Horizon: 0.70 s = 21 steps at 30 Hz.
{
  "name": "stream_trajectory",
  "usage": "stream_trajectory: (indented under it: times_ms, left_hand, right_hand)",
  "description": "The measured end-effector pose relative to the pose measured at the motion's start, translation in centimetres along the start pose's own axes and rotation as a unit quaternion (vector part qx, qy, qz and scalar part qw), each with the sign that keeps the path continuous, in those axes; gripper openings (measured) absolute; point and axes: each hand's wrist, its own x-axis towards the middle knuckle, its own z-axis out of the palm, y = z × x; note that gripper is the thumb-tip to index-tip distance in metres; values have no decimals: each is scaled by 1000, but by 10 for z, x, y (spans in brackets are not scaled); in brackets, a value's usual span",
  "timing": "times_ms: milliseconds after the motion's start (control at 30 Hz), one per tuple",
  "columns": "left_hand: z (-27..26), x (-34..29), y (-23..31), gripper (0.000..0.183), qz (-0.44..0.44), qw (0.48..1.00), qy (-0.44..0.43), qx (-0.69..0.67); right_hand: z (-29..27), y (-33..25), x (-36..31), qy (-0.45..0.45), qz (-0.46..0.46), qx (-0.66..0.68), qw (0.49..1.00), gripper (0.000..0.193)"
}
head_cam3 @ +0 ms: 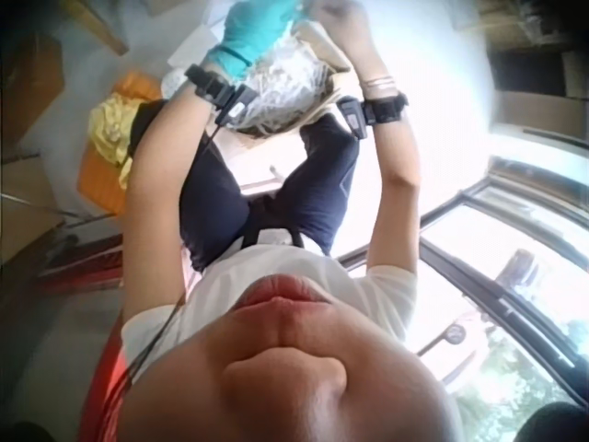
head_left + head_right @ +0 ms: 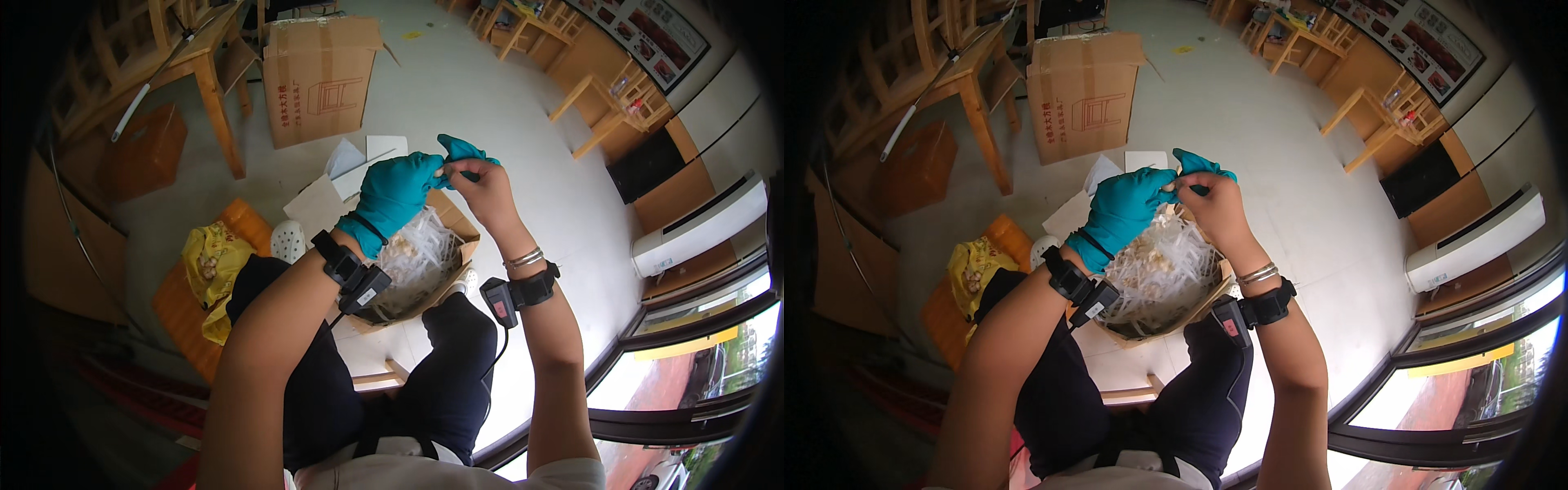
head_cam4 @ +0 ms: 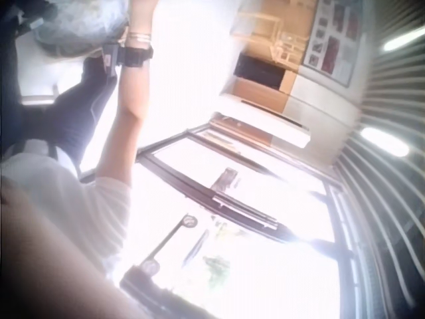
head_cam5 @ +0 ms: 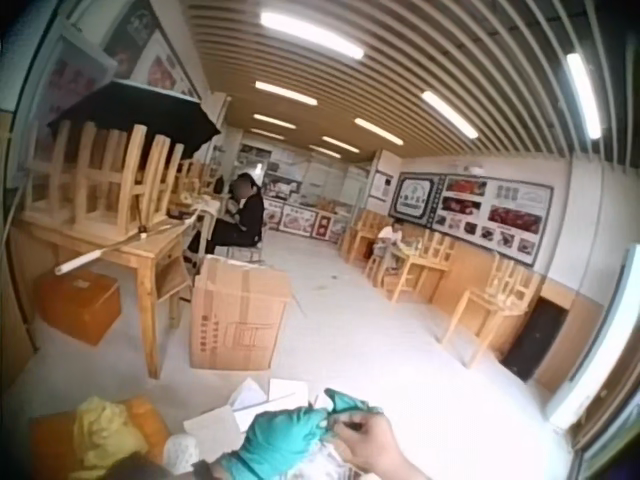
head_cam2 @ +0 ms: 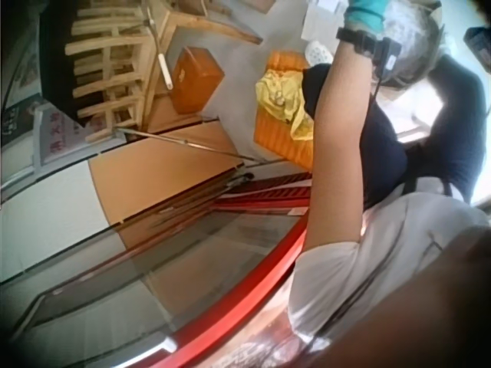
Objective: The person assembles small wooden components by hand, fitting pieces together while seated at a workspace.
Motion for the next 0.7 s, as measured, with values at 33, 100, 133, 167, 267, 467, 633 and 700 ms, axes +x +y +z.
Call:
stream_trajectory:
  times_ms: [33,100,133,167,267,467,633,700]
  left_hand:
    - [0,0,1,23,1,1000,-3,-6]
    - [-1,0,2,24,2,1000,-9,-17]
    - [-2,0,2,24,7,1000,-3,-22]
    - [-2,-1,2,24,13,1000,2,-27]
    - [-5,1,11,26,1,1000,-13,-25]
    - [-10,10,12,29,-92,983,-20,-159]
    - [-11,15,12,31,-167,944,-44,-282]
    - [-11,16,16,31,-142,955,-47,-255]
  right_hand:
    - [-1,-1,-1,4,-7,-8,1000,13]
    - [1,1,-3,12,1,-17,1000,14]
    - [2,2,-3,15,2,-21,1000,14]
    - [2,4,-3,21,-4,-18,1000,14]
    - [1,7,-3,35,-6,-12,999,14]
    - [-2,-12,-5,36,78,47,995,15]
    - [-3,-17,-4,46,64,88,993,15]
    - [-7,-7,-2,47,32,42,998,15]
